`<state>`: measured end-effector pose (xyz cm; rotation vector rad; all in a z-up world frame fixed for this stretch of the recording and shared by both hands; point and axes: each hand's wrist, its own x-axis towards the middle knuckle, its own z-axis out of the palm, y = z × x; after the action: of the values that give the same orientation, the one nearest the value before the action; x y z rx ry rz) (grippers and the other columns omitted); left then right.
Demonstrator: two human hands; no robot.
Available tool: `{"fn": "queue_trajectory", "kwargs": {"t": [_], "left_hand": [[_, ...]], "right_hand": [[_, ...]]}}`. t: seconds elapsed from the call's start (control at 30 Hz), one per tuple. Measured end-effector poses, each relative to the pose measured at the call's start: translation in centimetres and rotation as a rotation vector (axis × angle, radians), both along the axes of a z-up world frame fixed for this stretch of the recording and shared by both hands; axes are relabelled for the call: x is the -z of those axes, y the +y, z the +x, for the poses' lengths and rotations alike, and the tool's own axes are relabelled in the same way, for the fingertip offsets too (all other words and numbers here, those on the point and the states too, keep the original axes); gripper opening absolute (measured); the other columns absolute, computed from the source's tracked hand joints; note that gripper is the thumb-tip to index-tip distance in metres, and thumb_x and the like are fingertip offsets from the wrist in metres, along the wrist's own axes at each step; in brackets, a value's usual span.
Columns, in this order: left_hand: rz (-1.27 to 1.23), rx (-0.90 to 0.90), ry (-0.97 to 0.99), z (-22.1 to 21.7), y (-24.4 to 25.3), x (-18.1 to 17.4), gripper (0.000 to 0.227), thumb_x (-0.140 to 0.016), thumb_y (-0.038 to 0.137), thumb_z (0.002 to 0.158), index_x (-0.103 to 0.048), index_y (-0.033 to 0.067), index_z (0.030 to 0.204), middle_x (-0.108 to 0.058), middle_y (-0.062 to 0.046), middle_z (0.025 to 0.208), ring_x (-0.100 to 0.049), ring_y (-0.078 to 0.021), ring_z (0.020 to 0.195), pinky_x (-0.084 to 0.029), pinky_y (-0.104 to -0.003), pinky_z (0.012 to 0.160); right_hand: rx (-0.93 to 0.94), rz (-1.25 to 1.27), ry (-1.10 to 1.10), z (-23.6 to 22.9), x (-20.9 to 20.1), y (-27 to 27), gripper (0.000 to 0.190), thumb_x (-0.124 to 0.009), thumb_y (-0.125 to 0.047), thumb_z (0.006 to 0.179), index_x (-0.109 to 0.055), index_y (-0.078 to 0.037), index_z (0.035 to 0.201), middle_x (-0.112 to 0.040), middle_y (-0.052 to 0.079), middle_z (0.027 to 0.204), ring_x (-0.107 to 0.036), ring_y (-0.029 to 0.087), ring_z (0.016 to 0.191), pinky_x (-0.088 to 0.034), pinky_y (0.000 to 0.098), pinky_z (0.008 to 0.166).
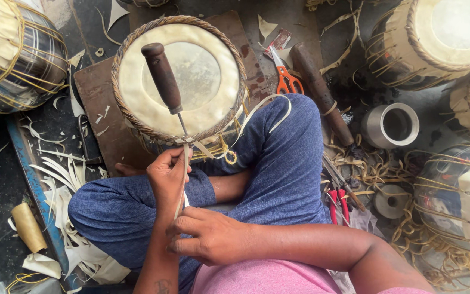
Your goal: The person is repairing a drum by hand using a small blade and a pointed tool to thread and tighten leather straps around the drum head.
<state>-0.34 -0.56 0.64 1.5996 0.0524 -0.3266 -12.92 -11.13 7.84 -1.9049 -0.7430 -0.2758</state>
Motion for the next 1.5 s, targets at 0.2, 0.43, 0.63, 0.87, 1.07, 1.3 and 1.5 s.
{"fn": "queue_trajectory", "kwargs": {"t": [0.2, 0.43, 0.63, 0.87, 1.07, 1.3, 1.5], "left_hand": [[0.081, 0.083, -0.041, -0.4, 0.3, -1.5, 0.013, -0.07, 0.012, 0.097, -0.076, 0.0022, 0.102, -0.068, 0.001, 0.082, -0.06, -0.0048, 0.055, -0.042, -0.02, 0.044], [0.066, 0.031, 0.018, -0.4, -0.1, -1.1, 0.012, -0.069, 0.01, 0.096, -0.072, 0.0006, 0.101, -0.073, -0.003, 0.081, -0.064, -0.0078, 0.057, -0.048, -0.021, 0.047], [0.008, 0.033, -0.004, -0.1, -0.1, 0.0, 0.011, -0.068, 0.007, 0.097, -0.073, -0.0015, 0.101, -0.077, -0.007, 0.086, -0.07, -0.0104, 0.067, -0.055, -0.023, 0.058], [0.263, 0.052, -0.336, -0.5, -0.3, -1.2, 0.008, -0.07, 0.002, 0.095, -0.07, -0.0031, 0.101, -0.077, -0.01, 0.086, -0.072, -0.0141, 0.075, -0.055, -0.026, 0.067], [0.194, -0.017, -0.316, -0.2, -1.1, -1.8, 0.018, -0.073, 0.003, 0.093, -0.056, 0.0017, 0.101, -0.076, -0.011, 0.086, -0.075, -0.0146, 0.077, -0.058, -0.029, 0.067], [0.713, -0.047, -0.767, 0.1, -0.5, -2.8, 0.04, -0.083, 0.018, 0.084, -0.055, 0.0037, 0.109, -0.063, -0.016, 0.103, -0.063, -0.0371, 0.099, -0.05, -0.049, 0.088], [0.794, 0.183, -1.266, 2.9, -0.8, -3.4, 0.045, -0.08, 0.013, 0.079, -0.063, 0.0174, 0.12, -0.055, -0.016, 0.122, -0.054, -0.0387, 0.113, -0.041, -0.055, 0.095]], "right_hand": [[-0.012, 0.014, 0.005, 0.1, -0.5, -0.4, 0.029, -0.073, -0.005, 0.083, -0.069, -0.008, 0.112, -0.061, 0.009, 0.125, -0.06, 0.028, 0.111, -0.054, 0.0386, 0.093], [-0.019, -0.012, 0.017, 0.4, -0.9, -0.8, 0.025, -0.073, -0.004, 0.084, -0.07, -0.009, 0.108, -0.062, 0.007, 0.123, -0.061, 0.026, 0.107, -0.054, 0.0371, 0.092], [-0.021, 0.003, 0.096, 0.5, -2.3, -1.7, 0.034, -0.073, -0.003, 0.088, -0.066, -0.007, 0.12, -0.061, 0.009, 0.125, -0.064, 0.029, 0.109, -0.053, 0.0407, 0.092], [0.61, 0.003, 0.199, 7.0, -2.9, -7.2, 0.021, -0.075, -0.003, 0.087, -0.064, -0.012, 0.102, -0.071, 0.008, 0.109, -0.071, 0.022, 0.092, -0.056, 0.036, 0.082], [0.489, 0.639, 0.437, 19.4, 0.4, -7.2, 0.046, -0.066, -0.016, 0.103, -0.046, -0.008, 0.144, -0.061, 0.007, 0.109, -0.062, 0.012, 0.092, -0.053, 0.0279, 0.077], [0.148, 1.199, 0.768, 21.3, 3.0, -6.1, 0.039, -0.054, -0.027, 0.108, -0.048, -0.001, 0.137, -0.053, 0.005, 0.073, -0.044, 0.012, 0.052, -0.033, 0.0266, 0.045], [0.543, 0.734, 0.577, 19.7, 4.4, -4.7, 0.06, -0.061, -0.031, 0.104, -0.038, -0.015, 0.157, -0.066, 0.005, 0.1, -0.06, 0.009, 0.073, -0.052, 0.0259, 0.063]]}}
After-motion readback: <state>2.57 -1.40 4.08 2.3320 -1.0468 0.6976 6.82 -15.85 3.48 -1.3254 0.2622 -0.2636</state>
